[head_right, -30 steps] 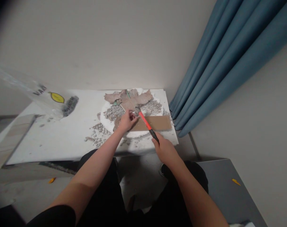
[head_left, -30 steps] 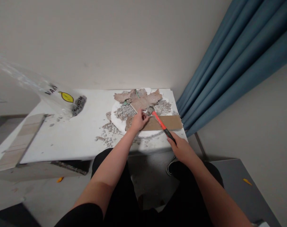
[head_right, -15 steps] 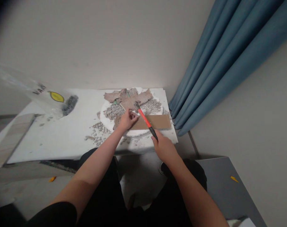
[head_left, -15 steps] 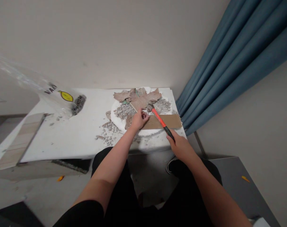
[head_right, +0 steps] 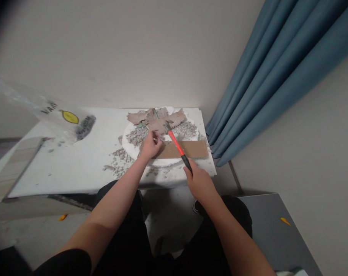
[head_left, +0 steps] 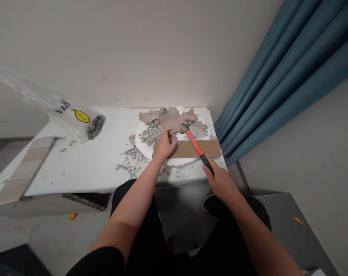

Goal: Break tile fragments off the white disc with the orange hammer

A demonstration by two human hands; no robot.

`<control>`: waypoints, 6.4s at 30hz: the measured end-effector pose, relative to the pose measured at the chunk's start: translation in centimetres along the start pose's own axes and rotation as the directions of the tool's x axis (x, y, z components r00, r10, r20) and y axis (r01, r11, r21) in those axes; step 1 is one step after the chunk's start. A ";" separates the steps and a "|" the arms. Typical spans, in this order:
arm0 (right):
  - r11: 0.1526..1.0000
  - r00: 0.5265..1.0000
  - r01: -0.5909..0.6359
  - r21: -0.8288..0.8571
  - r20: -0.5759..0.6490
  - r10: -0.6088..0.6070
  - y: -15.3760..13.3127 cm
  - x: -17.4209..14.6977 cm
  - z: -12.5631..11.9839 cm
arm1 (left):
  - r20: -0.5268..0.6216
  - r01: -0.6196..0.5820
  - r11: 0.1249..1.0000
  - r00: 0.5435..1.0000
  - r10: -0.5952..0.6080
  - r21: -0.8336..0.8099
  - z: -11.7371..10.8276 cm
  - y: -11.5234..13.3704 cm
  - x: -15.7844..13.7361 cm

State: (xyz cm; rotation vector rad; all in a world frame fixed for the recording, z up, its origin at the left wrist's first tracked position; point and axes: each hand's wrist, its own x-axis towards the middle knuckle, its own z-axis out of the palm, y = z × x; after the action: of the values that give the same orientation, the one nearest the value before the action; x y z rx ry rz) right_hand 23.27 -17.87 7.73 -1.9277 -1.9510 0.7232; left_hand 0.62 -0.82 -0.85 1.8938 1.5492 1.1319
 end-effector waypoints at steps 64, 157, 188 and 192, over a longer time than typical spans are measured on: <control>0.994 0.999 0.040 0.100 -0.032 -0.037 3.2 2.0 3.3 | -0.084 0.317 0.840 0.946 -0.313 0.440 -13.9 -3.2 -1.7; 0.981 0.998 0.064 0.181 -0.002 -0.065 1.7 0.2 -1.1 | 0.205 -0.073 0.997 0.976 0.073 -0.006 1.2 -0.4 0.4; 1.000 1.000 0.017 0.024 -0.001 -0.017 0.7 -0.1 -0.9 | 0.209 -0.070 0.997 0.975 0.072 -0.020 1.2 -0.2 0.5; 1.000 0.999 -0.012 0.009 0.043 0.012 0.4 0.0 -1.2 | 0.176 -0.094 0.992 0.978 0.108 -0.086 1.2 -0.3 0.4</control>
State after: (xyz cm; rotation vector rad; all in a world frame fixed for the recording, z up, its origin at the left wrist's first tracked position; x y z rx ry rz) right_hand 24.26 -17.74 8.50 -1.9356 -1.9595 0.7818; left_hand 1.45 -0.16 -1.60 1.9828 1.3062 1.0146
